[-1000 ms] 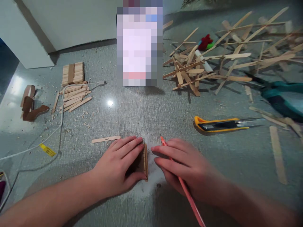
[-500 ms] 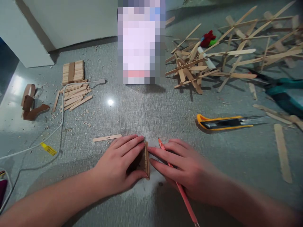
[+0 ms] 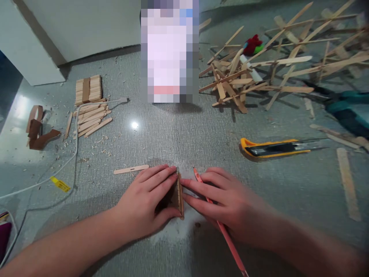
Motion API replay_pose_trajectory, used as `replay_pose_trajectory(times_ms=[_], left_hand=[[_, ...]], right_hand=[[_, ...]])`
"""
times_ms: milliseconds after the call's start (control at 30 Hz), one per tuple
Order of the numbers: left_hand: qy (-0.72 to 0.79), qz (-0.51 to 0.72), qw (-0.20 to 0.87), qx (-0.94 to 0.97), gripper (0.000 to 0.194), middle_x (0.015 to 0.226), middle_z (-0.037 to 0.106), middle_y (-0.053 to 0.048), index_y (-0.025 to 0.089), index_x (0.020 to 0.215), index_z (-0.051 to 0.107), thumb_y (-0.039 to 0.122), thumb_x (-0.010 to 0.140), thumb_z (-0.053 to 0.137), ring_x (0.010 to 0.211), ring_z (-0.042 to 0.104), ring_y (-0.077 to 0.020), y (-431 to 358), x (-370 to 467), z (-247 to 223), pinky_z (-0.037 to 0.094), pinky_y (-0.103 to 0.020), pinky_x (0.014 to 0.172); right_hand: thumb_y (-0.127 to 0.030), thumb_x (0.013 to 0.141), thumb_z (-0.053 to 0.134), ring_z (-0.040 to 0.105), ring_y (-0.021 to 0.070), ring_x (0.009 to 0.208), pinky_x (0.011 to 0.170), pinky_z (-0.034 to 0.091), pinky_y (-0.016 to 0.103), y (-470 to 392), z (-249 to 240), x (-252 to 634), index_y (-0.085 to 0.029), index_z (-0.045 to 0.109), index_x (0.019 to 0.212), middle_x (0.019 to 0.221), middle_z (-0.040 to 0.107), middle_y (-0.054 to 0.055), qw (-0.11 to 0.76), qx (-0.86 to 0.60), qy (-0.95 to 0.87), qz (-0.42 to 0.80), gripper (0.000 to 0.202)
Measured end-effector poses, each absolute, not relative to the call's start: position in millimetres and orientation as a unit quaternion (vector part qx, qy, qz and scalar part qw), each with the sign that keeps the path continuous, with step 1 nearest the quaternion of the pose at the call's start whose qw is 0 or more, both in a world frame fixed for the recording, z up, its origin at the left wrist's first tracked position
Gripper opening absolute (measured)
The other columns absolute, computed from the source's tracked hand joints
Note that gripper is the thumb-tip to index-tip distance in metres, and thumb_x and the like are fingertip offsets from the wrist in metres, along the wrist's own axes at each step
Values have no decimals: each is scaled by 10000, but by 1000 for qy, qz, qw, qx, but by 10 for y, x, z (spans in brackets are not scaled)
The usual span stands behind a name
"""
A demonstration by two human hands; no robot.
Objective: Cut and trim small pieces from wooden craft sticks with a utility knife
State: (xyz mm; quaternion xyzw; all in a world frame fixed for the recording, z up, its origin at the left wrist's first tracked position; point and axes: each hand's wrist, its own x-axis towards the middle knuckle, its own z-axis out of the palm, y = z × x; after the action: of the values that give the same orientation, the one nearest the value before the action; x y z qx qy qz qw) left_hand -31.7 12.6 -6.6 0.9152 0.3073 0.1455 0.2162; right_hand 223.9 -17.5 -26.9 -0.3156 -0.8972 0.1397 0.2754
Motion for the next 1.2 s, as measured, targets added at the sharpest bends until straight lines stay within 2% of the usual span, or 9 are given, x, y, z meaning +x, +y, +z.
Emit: replay_pose_trajectory(times_ms=[667, 1000, 1100, 1200], left_hand=[[303, 150, 227, 913, 685, 1438, 608, -187, 123, 1472, 486, 526, 946, 660, 1373, 554, -325, 121, -326, -72, 525, -549, 1100], [307, 145, 212, 916, 642, 1421, 620, -198, 87, 1395, 533, 543, 957, 640, 1359, 566, -331, 118, -313, -71, 544, -544, 1079], [306, 145, 215, 916, 637, 1427, 615, -200, 86, 1399, 529, 542, 965, 630, 1366, 561, -329, 119, -309, -62, 544, -540, 1082], [306, 141, 213, 917, 631, 1432, 612, -197, 83, 1396, 529, 547, 976, 609, 1358, 568, -326, 118, -306, -57, 545, -540, 1082]], right_hand=[[-63, 905, 529, 591, 255, 1036, 917, 466, 463, -191, -259, 2258, -168, 717, 1131, 1270, 720, 113, 265, -320, -896, 154, 312], [-74, 918, 533, 603, 257, 1037, 910, 477, 467, -205, -243, 2248, -177, 712, 1150, 1279, 719, 108, 268, -324, -892, 168, 310], [-105, 938, 556, 636, 229, 1045, 928, 500, 436, -199, -211, 2260, -186, 679, 1194, 1238, 728, 103, 303, -331, -869, 207, 295], [-113, 982, 491, 657, 205, 1094, 950, 530, 390, -215, -170, 2278, -193, 630, 1244, 1223, 718, 108, 346, -355, -824, 274, 308]])
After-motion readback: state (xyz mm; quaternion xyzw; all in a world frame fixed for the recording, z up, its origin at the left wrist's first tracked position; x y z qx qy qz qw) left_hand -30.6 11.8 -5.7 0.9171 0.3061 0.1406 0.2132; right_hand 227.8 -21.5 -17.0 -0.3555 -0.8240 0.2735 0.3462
